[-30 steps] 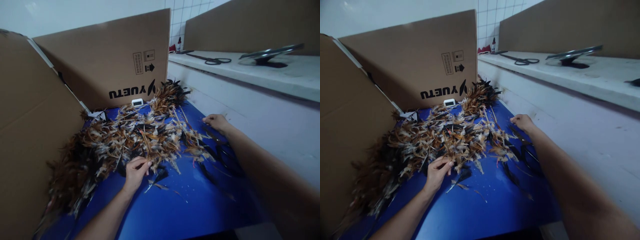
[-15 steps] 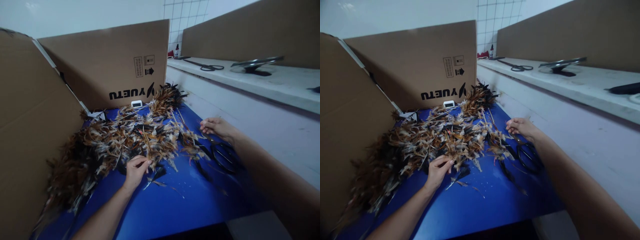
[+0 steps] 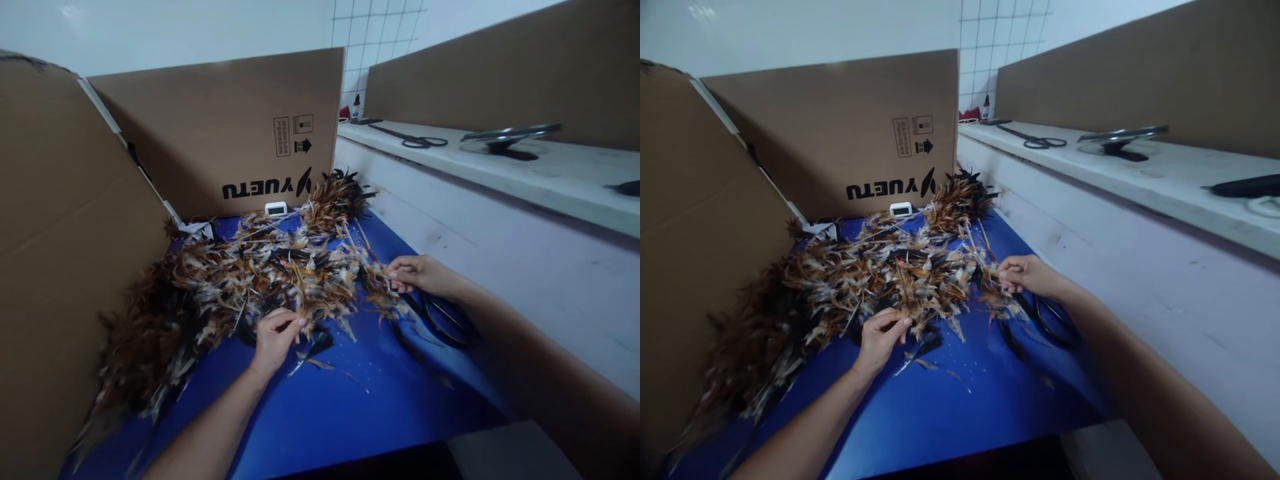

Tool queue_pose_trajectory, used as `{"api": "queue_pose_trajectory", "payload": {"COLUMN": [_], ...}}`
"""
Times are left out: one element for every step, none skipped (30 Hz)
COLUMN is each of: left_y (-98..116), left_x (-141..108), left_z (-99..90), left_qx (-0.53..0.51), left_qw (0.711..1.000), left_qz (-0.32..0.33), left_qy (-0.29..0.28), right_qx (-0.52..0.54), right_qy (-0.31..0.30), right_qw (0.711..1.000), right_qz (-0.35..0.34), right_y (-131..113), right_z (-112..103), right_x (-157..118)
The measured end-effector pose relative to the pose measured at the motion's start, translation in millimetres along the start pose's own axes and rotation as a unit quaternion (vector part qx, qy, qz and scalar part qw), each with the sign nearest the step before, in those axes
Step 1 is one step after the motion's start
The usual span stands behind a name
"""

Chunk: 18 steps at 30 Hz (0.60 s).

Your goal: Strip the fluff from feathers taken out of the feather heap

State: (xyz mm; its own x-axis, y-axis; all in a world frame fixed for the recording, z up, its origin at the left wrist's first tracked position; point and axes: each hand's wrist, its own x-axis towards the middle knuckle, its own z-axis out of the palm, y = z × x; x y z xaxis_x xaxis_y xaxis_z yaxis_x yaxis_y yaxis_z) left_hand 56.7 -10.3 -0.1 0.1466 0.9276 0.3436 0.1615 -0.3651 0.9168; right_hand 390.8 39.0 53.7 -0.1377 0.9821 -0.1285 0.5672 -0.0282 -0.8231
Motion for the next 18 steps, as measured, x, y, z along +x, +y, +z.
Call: {"api": "queue_pose_trajectory", "payload": {"left_y": [0.4,0.7,0.9,1.0,1.2,1.5,1.8,2.2,2.5,2.7,2.7,2.6,2.2,1.7,1.1,0.5,-0.2,-0.9], "left_x": [-0.1,-0.2,-0.3,-0.2,-0.1,0.1,0.3,0.6,0.9,1.2,1.5,1.7,1.9,2.0,2.0,2.0,1.9,1.8], "left_z": [0.0,-0.1,-0.3,-0.4,-0.6,-0.7,-0.8,-0.8,-0.7,-0.6,-0.4,-0.2,-0.1,0.1,0.1,0.1,0.0,-0.1], "left_qx": [0.003,0.005,0.006,0.006,0.007,0.006,0.006,0.006,0.006,0.006,0.005,0.004,0.003,0.001,0.0,0.001,0.003,0.005], "left_qw": [1.0,1.0,1.0,1.0,1.0,1.0,1.0,1.0,1.0,1.0,1.0,1.0,1.0,1.0,1.0,1.0,1.0,1.0], "left_qz": [0.001,0.002,0.003,0.005,0.005,0.005,0.005,0.004,0.002,0.001,-0.002,-0.005,-0.007,-0.009,-0.009,-0.008,-0.006,-0.004], "left_qy": [-0.001,-0.001,-0.002,-0.002,-0.001,-0.001,0.0,0.002,0.002,0.004,0.005,0.005,0.005,0.006,0.006,0.007,0.008,0.009], "right_qx": [-0.03,-0.077,-0.136,-0.203,-0.261,-0.3,-0.319,-0.325,-0.327,-0.332,-0.337,-0.341,-0.346,-0.349,-0.353,-0.357,-0.36,-0.362], "right_qy": [0.001,0.018,0.047,0.08,0.11,0.13,0.141,0.143,0.141,0.138,0.133,0.126,0.119,0.112,0.106,0.102,0.098,0.095], "right_qw": [1.0,0.997,0.989,0.975,0.958,0.943,0.936,0.933,0.933,0.931,0.929,0.928,0.926,0.924,0.922,0.92,0.919,0.918], "right_qz": [-0.006,-0.017,-0.029,-0.042,-0.051,-0.054,-0.053,-0.053,-0.055,-0.062,-0.072,-0.084,-0.096,-0.108,-0.118,-0.126,-0.131,-0.134], "right_y": [2.0,4.6,7.4,10.4,13.1,15.3,16.9,17.7,17.8,17.2,16.2,14.9,13.5,12.1,10.9,9.9,9.0,8.1], "right_z": [0.4,0.6,0.6,0.8,1.2,2.2,4.0,6.7,10.3,14.7,19.8,25.2,30.7,36.0,40.8,44.9,48.3,50.8], "right_x": [4.5,10.1,16.6,23.7,31.0,38.2,45.0,51.3,57.0,62.2,66.9,71.3,75.5,79.6,83.6,87.4,91.0,94.1]}}
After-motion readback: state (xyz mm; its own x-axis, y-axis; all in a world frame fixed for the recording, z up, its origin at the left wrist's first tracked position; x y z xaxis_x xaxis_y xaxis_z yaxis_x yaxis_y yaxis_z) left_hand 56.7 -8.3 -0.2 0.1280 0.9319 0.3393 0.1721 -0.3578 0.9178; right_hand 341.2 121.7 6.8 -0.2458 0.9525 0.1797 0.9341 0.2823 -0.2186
